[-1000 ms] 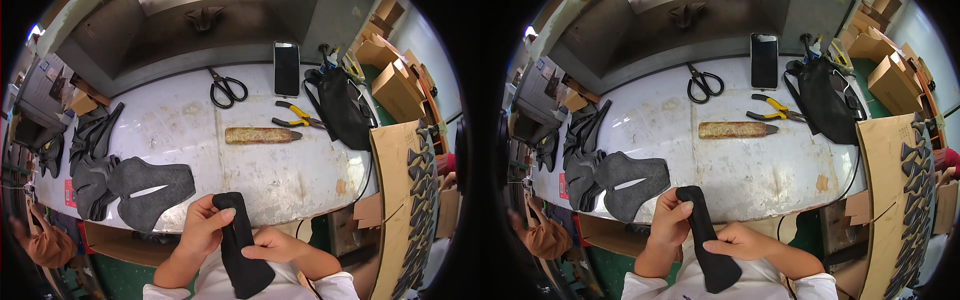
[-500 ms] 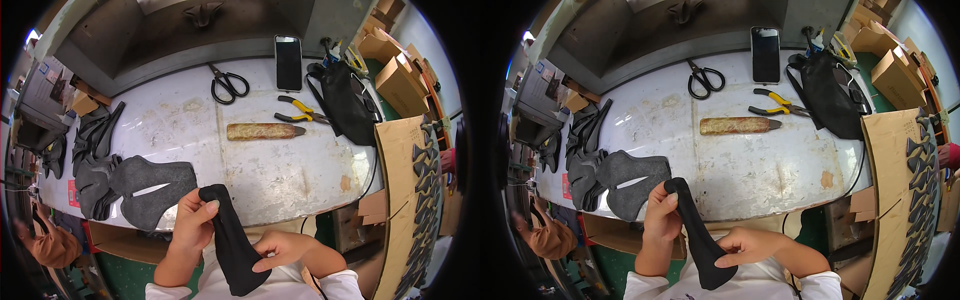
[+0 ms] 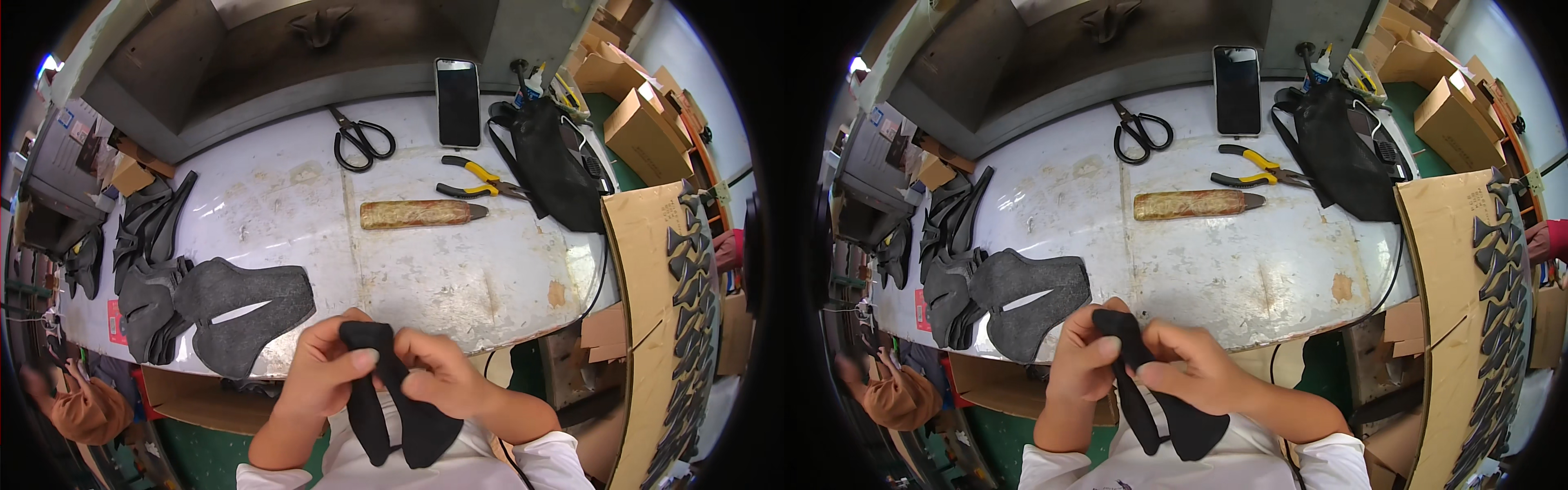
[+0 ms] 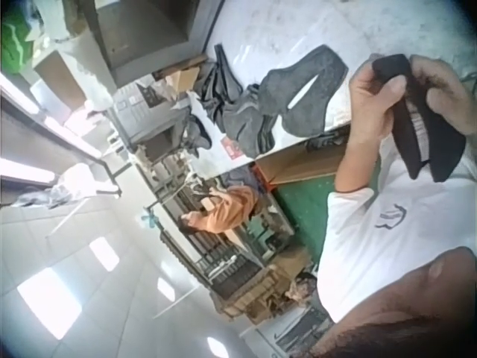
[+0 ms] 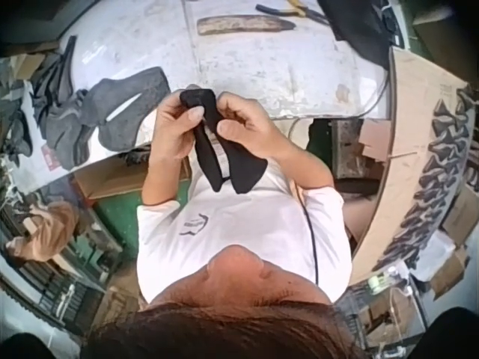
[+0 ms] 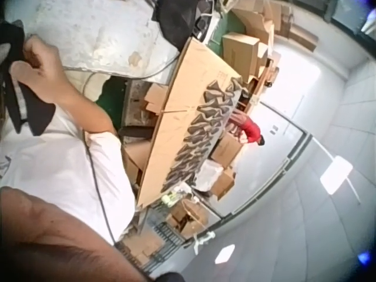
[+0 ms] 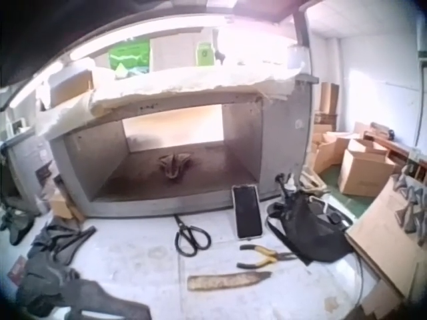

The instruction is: Assembling bicycle saddle covers onto the saddle bases by stretching the material and tucking the edges.

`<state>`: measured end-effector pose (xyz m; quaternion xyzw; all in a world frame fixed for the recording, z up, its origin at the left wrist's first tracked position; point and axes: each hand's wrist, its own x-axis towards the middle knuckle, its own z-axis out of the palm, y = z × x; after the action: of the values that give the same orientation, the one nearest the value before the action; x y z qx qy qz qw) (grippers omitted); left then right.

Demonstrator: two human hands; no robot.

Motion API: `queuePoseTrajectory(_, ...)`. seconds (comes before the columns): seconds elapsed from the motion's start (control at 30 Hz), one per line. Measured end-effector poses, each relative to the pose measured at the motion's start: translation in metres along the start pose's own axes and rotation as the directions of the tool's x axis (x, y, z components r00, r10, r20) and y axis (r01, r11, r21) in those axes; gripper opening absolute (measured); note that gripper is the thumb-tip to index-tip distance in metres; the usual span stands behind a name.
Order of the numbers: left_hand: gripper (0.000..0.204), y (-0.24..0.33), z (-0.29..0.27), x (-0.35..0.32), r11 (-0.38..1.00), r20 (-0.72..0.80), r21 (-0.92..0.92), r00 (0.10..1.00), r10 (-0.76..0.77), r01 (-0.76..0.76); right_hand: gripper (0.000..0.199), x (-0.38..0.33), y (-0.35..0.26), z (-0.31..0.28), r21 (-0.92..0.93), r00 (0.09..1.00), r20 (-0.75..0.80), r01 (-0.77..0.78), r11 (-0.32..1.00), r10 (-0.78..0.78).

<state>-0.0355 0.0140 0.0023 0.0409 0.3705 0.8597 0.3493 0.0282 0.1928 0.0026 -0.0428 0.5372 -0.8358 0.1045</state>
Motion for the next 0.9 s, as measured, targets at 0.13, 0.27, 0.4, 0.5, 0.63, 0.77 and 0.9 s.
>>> queuePoseTrajectory(0.13, 0.019, 0.002, 0.014, -0.005, 0.996, -0.039, -0.010, 0.995, -0.094, 0.094, 0.019, 0.008, -0.006, 0.003, -0.383, 0.983, -0.068, 0.134, 0.914, -0.172)
queuePoseTrajectory(0.27, 0.017, -0.009, 0.007, -0.010, 0.957, 0.028, 0.249, 0.989, 0.147, -0.150, 0.016, -0.004, 0.004, 0.007, -0.259, 0.945, -0.156, 0.242, 0.935, -0.288)
queuePoseTrajectory(0.4, 0.023, 0.002, 0.015, -0.011, 0.405, 0.258, 0.803, 0.867, 0.426, -0.437, 0.015, -0.011, 0.000, 0.001, -0.016, 0.983, -0.137, 0.118, 0.993, -0.119)
queuePoseTrajectory(0.5, 0.020, 0.002, 0.017, -0.012, 0.918, -0.003, 0.397, 1.000, 0.020, -0.017, 0.017, -0.013, -0.009, 0.007, 0.039, 0.983, -0.125, 0.138, 0.990, -0.132)
queuePoseTrajectory(0.63, 0.025, -0.013, 0.016, 0.003, 0.374, 0.323, 0.718, 0.757, 0.568, -0.587, 0.020, -0.011, -0.005, 0.009, 0.468, 0.985, -0.109, -0.067, 0.881, 0.133)
queuePoseTrajectory(0.77, 0.023, 0.004, 0.018, 0.001, 0.922, -0.009, 0.373, 0.994, -0.108, 0.104, 0.017, -0.010, 0.008, 0.001, 0.634, 0.984, -0.139, 0.001, 0.773, 0.113)
queuePoseTrajectory(0.9, 0.032, 0.006, 0.015, -0.010, 0.582, 0.230, 0.758, 0.956, 0.181, -0.293, 0.015, -0.010, 0.004, 0.002, 0.542, 0.964, -0.227, 0.008, 0.840, 0.137)
